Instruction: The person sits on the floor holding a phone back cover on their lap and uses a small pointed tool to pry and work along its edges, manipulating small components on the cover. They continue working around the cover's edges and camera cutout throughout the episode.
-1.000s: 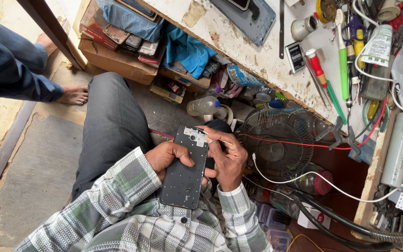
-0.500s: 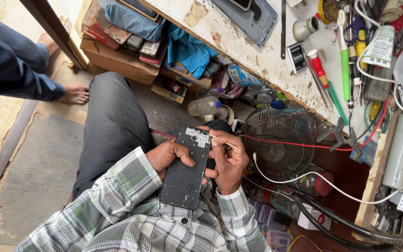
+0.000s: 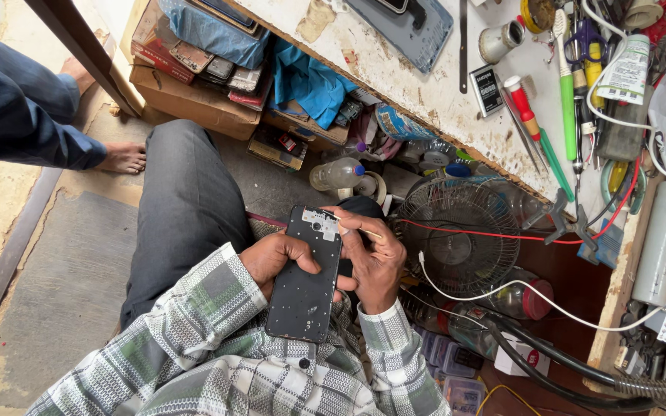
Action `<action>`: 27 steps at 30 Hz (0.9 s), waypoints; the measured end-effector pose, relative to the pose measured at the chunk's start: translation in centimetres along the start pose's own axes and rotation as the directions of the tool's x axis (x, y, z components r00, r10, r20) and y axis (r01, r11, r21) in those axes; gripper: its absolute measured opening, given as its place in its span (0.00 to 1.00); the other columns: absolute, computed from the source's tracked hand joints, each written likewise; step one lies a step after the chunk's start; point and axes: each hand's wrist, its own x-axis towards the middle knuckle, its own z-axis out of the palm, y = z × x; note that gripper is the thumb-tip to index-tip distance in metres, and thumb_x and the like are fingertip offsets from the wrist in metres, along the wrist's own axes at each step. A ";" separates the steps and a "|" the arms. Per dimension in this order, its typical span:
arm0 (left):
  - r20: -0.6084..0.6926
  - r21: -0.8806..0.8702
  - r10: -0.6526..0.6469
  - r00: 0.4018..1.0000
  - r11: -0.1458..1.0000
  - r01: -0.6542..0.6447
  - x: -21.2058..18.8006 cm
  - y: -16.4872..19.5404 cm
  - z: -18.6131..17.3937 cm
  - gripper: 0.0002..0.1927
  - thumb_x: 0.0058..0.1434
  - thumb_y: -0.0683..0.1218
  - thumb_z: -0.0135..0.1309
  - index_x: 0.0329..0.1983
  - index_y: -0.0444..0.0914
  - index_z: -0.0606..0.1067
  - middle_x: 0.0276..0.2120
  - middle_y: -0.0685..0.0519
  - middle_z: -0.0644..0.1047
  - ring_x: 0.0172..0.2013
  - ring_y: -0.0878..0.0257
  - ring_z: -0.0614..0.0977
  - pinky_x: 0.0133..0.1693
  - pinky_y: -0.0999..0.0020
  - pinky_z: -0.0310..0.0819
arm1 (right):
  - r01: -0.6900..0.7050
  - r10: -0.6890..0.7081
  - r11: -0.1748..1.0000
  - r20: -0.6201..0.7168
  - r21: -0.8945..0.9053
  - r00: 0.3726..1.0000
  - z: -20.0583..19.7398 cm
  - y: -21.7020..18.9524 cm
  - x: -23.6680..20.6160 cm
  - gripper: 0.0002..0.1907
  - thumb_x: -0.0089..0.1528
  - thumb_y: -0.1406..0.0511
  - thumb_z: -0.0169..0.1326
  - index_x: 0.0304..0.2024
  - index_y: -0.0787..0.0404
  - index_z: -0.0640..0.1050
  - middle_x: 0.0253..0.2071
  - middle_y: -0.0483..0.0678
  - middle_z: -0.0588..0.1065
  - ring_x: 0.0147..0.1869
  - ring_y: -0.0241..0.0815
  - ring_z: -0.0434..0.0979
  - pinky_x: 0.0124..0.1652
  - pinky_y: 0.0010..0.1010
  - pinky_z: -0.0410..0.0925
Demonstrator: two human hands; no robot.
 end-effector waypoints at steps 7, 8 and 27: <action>0.123 -0.002 0.062 0.991 0.998 -0.062 -0.3 0.1 0.2 0.41 0.47 0.35 0.45 0.70 0.41 0.60 0.59 0.42 0.75 0.46 0.41 0.85 0.44 0.46 0.84 | 0.130 -0.113 0.987 -0.173 0.090 0.978 -0.1 0.0 0.2 0.08 0.70 0.72 0.52 0.51 0.66 0.72 0.48 0.56 0.79 0.52 0.44 0.81 0.51 0.33 0.77; 0.152 -0.040 0.054 0.987 0.998 -0.049 -0.3 0.1 0.2 0.42 0.48 0.35 0.45 0.71 0.39 0.59 0.61 0.42 0.74 0.46 0.40 0.85 0.45 0.46 0.84 | 0.142 -0.119 0.983 -0.186 0.118 0.975 -0.4 -0.1 0.4 0.08 0.70 0.71 0.51 0.51 0.65 0.71 0.47 0.53 0.78 0.52 0.42 0.81 0.52 0.32 0.78; -0.079 0.147 0.125 0.989 0.983 -0.113 0.0 -0.4 2.4 0.40 0.47 0.29 0.40 0.67 0.38 0.60 0.55 0.36 0.74 0.43 0.36 0.85 0.35 0.50 0.88 | 0.602 -0.160 0.549 0.634 -0.580 0.757 -2.1 -6.9 6.3 0.21 0.64 0.68 0.60 0.59 0.55 0.71 0.44 0.49 0.81 0.40 0.47 0.85 0.36 0.37 0.77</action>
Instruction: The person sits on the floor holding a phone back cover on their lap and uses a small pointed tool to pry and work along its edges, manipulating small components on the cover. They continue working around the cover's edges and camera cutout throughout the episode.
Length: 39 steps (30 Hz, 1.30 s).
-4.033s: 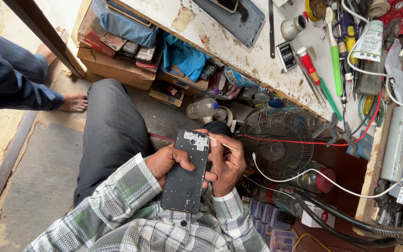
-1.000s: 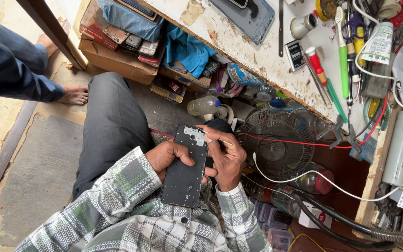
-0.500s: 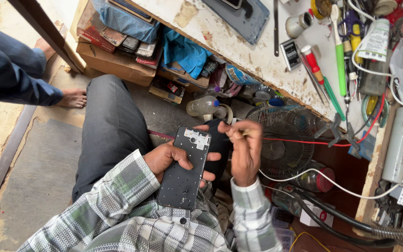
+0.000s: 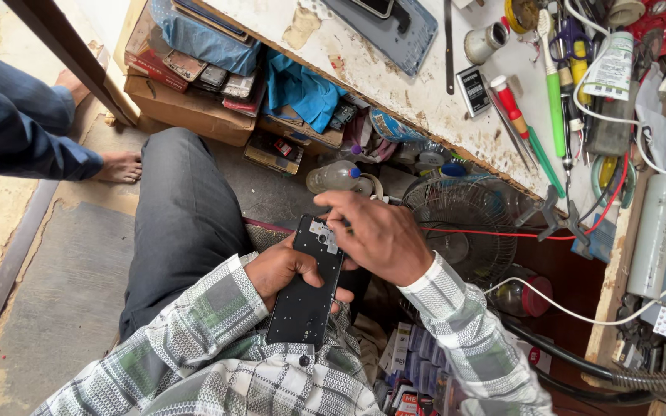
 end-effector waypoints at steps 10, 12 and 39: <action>0.083 -0.071 0.002 0.997 0.997 0.004 -0.7 0.7 0.1 0.51 0.47 0.30 0.41 0.76 0.55 0.52 0.59 0.33 0.75 0.42 0.39 0.84 0.36 0.52 0.87 | -0.180 0.241 0.963 -0.338 0.202 0.910 3.7 2.5 -2.7 0.09 0.72 0.67 0.50 0.53 0.59 0.66 0.46 0.50 0.74 0.35 0.40 0.81 0.33 0.31 0.76; 0.159 -0.085 0.003 0.987 0.996 0.011 -0.8 0.8 0.0 0.53 0.47 0.31 0.42 0.77 0.57 0.49 0.61 0.34 0.72 0.44 0.39 0.84 0.38 0.51 0.86 | -0.233 0.271 0.962 -0.390 0.144 0.880 3.8 3.2 -3.3 0.08 0.73 0.68 0.49 0.53 0.60 0.67 0.43 0.51 0.72 0.35 0.43 0.75 0.35 0.34 0.71; 0.318 -0.235 -0.090 0.944 0.957 0.170 0.7 -1.0 -1.4 0.43 0.50 0.34 0.47 0.73 0.29 0.57 0.65 0.38 0.71 0.50 0.39 0.83 0.49 0.43 0.84 | -0.524 0.494 0.782 0.178 0.337 0.851 1.0 1.1 -0.4 0.15 0.61 0.62 0.65 0.44 0.62 0.75 0.31 0.46 0.83 0.33 0.27 0.80 0.33 0.20 0.69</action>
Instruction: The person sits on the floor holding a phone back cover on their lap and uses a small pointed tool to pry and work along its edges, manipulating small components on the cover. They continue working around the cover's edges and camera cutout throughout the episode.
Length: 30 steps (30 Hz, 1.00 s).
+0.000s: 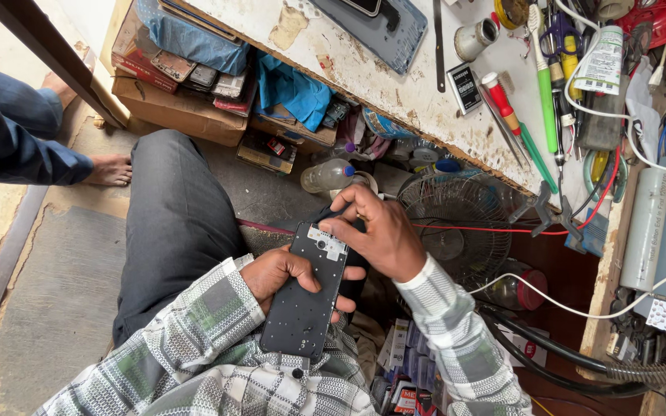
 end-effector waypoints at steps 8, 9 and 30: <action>-0.006 -0.049 -0.036 0.999 0.998 0.035 -0.8 0.5 1.2 0.48 0.49 0.34 0.48 0.74 0.54 0.54 0.64 0.37 0.72 0.48 0.40 0.83 0.43 0.44 0.84 | -0.042 0.094 0.979 -0.258 0.201 0.962 -1.0 5.4 0.4 0.14 0.70 0.62 0.54 0.52 0.66 0.71 0.36 0.46 0.70 0.35 0.34 0.67 0.34 0.26 0.65; -0.010 -0.067 -0.036 0.999 0.997 0.036 -0.8 0.7 1.2 0.47 0.50 0.33 0.49 0.74 0.52 0.55 0.64 0.36 0.72 0.48 0.39 0.83 0.44 0.43 0.84 | -0.042 0.128 0.903 -0.175 0.428 0.976 -1.2 6.1 -0.1 0.16 0.70 0.64 0.51 0.57 0.66 0.70 0.39 0.44 0.69 0.35 0.33 0.65 0.34 0.25 0.63; -0.123 0.060 0.004 0.992 0.998 0.003 -0.5 0.5 1.7 0.42 0.49 0.34 0.46 0.72 0.40 0.59 0.58 0.40 0.77 0.47 0.40 0.84 0.42 0.46 0.85 | 0.370 0.061 0.642 -0.526 0.671 0.848 5.7 4.6 -4.5 0.09 0.71 0.73 0.50 0.53 0.65 0.67 0.48 0.55 0.75 0.55 0.48 0.81 0.54 0.38 0.78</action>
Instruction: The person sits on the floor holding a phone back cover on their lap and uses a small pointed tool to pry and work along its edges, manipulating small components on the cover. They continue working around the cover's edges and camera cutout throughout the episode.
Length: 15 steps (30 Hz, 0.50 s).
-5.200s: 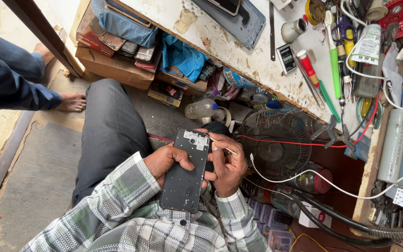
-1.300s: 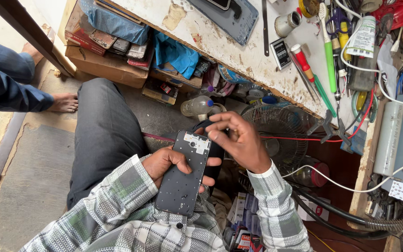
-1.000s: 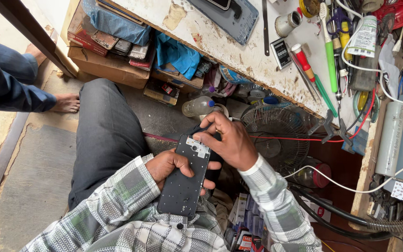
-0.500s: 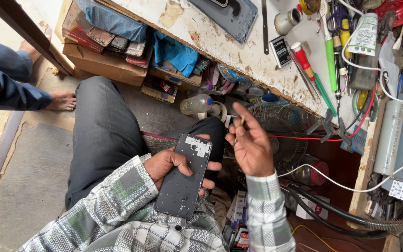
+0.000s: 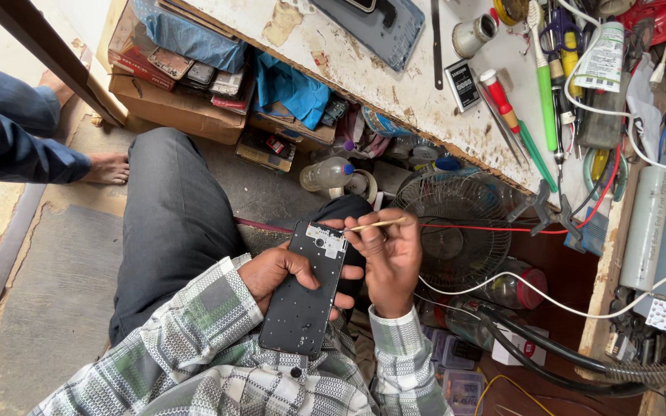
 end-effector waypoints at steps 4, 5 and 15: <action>-0.029 -0.008 0.002 1.000 1.000 -0.002 0.4 -0.2 -0.4 0.41 0.49 0.33 0.46 0.71 0.30 0.60 0.59 0.38 0.77 0.47 0.39 0.85 0.44 0.46 0.86 | 0.207 -0.186 0.946 0.104 -0.249 0.977 0.9 0.0 -0.4 0.07 0.74 0.74 0.49 0.53 0.66 0.66 0.49 0.58 0.75 0.57 0.50 0.80 0.57 0.38 0.77; -0.043 0.004 -0.001 0.999 1.000 0.001 0.5 -0.2 -0.5 0.40 0.49 0.33 0.46 0.70 0.29 0.60 0.58 0.39 0.77 0.47 0.39 0.85 0.43 0.46 0.86 | 0.188 -0.167 0.961 0.113 -0.203 0.979 1.1 -0.1 -0.5 0.07 0.73 0.73 0.49 0.52 0.65 0.65 0.48 0.57 0.76 0.56 0.50 0.81 0.55 0.37 0.79; -0.030 0.081 0.071 0.997 0.994 -0.069 0.6 -0.4 -0.6 0.36 0.52 0.32 0.44 0.68 0.30 0.61 0.52 0.39 0.78 0.44 0.39 0.85 0.42 0.48 0.87 | 0.150 -0.126 0.951 0.104 -0.271 0.987 1.8 -0.5 -0.9 0.06 0.72 0.71 0.48 0.50 0.65 0.65 0.47 0.57 0.77 0.52 0.49 0.84 0.44 0.34 0.83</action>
